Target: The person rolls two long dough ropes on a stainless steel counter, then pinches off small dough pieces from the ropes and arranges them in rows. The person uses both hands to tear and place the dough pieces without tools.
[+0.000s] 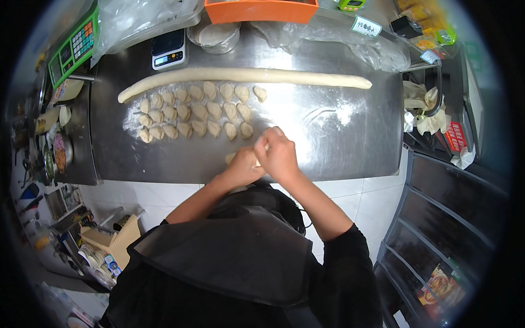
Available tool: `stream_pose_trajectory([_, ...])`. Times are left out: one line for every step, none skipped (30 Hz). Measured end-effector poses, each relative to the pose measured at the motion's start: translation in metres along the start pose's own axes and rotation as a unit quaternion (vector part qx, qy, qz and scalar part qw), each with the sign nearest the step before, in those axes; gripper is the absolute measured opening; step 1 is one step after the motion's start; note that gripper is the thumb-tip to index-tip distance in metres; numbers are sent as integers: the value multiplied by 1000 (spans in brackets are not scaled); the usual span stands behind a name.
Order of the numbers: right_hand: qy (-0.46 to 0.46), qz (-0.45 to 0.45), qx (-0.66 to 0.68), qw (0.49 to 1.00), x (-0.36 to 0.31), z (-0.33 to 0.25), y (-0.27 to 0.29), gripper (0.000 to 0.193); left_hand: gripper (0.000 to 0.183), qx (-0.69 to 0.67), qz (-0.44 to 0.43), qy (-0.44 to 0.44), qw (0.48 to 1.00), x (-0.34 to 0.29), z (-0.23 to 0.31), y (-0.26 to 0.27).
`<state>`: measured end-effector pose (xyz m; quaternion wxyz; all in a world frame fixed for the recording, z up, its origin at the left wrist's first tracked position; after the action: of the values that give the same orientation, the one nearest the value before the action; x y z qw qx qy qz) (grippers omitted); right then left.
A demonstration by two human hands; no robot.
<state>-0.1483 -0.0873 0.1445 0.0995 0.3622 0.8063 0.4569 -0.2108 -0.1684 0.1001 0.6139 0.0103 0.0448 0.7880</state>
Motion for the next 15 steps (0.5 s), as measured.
stream_pose_trajectory([0, 5, 2, 1000, 2, 7, -4, 10, 22, 8, 13, 13, 1000, -1, 3, 4])
stream_pose_trajectory([0, 19, 3, 1000, 7, 16, -8, 8, 22, 19, 7, 37, 999, 0, 5, 6])
stream_pose_trajectory([-33, -1, -2, 999, 11, 30, -16, 11, 22, 33, 5, 69, 997, -1, 8, 9])
stream_pose_trajectory([-66, -15, -7, 998, 17, 45, -23, 14, 21, 23, 40, 63, 997, 0, 18, 14])
stream_pose_trajectory([-64, -23, -2, 998, 24, 57, -31, 17, 21, 7, -10, 29, 999, -3, 32, 6])
stream_pose_trajectory([-129, -35, -101, 986, 41, 83, -39, 20, 22, -8, -51, 10, 999, -8, 45, -4])
stream_pose_trajectory([-184, -63, -192, 962, 50, 109, -41, 24, 23, -23, -109, -4, 994, -16, 56, -16])
stream_pose_trajectory([-218, -82, -170, 958, 54, 133, -38, 29, 22, -33, -136, -36, 989, -20, 66, -24])
stream_pose_trajectory([-275, -108, -156, 943, 65, 157, -40, 35, 23, -51, -128, -33, 990, -21, 68, -24])
stream_pose_trajectory([-188, -115, -100, 970, 81, 157, -47, 40, 24, -16, -82, 13, 996, -19, 59, -17])
stream_pose_trajectory([-159, -130, -66, 976, 83, 160, -55, 45, 26, 13, -66, 85, 994, -21, 47, -14])
stream_pose_trajectory([-138, -173, 17, 975, 90, 162, -65, 42, 30, -3, -49, 102, 994, -19, 38, -8])
stream_pose_trajectory([-56, -118, -7, 991, 97, 153, -65, 37, 38, 4, -45, 113, 993, -18, 31, -4])
stream_pose_trajectory([-46, -100, -10, 994, 101, 153, -69, 36, 43, -1, -57, 113, 992, -18, 25, -2])
stream_pose_trajectory([-15, -92, -11, 996, 101, 147, -76, 35, 49, -4, -56, 125, 991, -21, 19, 0])
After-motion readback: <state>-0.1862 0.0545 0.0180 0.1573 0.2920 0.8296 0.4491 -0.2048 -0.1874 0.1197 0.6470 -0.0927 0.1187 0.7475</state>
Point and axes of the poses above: each hand's wrist, its own x-axis towards the middle knuckle, its own y-axis out of the back of the hand, z = x × y, the point moved 7 cm from there along x, towards the middle knuckle, and after that the axes turned 11 degrees about -x, right-handed, at the moved point
